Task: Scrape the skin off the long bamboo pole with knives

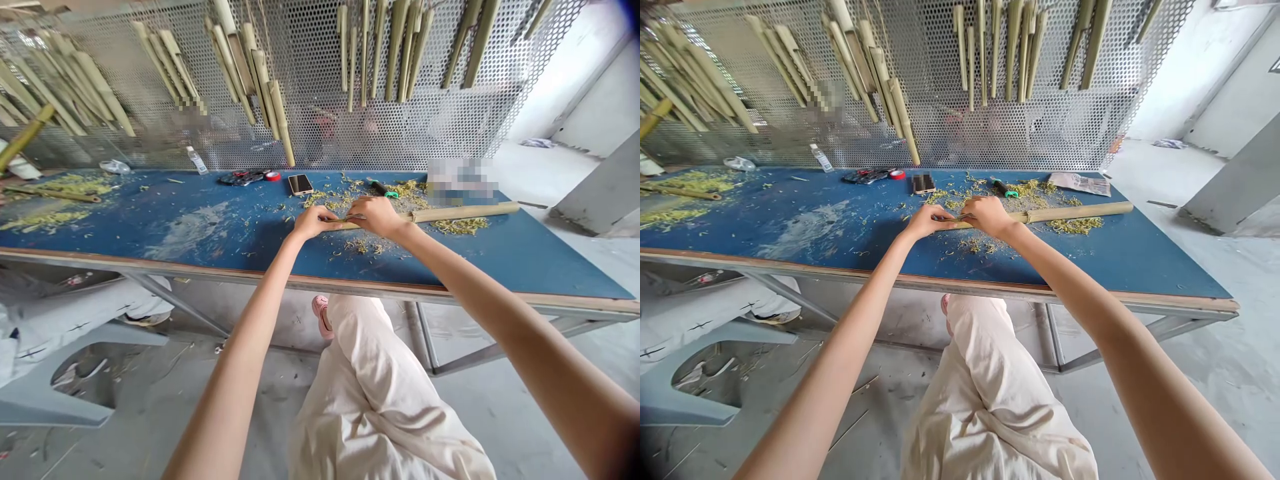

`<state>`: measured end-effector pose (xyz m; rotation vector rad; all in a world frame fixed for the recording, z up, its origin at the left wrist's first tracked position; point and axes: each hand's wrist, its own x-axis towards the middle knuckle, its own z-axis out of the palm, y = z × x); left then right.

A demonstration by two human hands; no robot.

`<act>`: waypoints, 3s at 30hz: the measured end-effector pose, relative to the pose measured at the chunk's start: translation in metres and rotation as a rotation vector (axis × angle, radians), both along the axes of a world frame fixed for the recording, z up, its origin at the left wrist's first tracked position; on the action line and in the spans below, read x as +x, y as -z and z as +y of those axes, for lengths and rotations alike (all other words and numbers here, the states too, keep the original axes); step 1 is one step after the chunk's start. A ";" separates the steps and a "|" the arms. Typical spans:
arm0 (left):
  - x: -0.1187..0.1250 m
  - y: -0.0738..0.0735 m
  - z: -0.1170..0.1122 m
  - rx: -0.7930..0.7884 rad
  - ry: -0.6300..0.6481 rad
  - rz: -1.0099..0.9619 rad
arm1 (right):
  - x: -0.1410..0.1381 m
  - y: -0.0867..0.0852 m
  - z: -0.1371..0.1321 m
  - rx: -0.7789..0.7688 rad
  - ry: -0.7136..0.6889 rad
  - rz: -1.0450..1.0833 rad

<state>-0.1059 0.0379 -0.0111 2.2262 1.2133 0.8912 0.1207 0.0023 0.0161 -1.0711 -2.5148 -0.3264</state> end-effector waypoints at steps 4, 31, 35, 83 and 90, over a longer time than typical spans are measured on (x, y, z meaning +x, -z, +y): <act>0.000 0.002 0.002 0.012 -0.004 0.011 | -0.003 -0.002 -0.001 0.017 0.036 -0.034; -0.005 -0.008 -0.001 0.000 -0.005 0.027 | 0.106 0.005 -0.007 0.028 0.236 -0.021; -0.007 -0.007 0.002 0.006 0.016 0.026 | 0.112 0.006 -0.008 0.052 0.262 -0.044; 0.116 -0.026 -0.026 0.337 0.010 0.674 | 0.097 0.006 -0.024 0.022 0.283 0.066; 0.119 -0.015 -0.033 0.327 -0.039 0.600 | 0.096 0.013 -0.019 0.030 0.257 0.092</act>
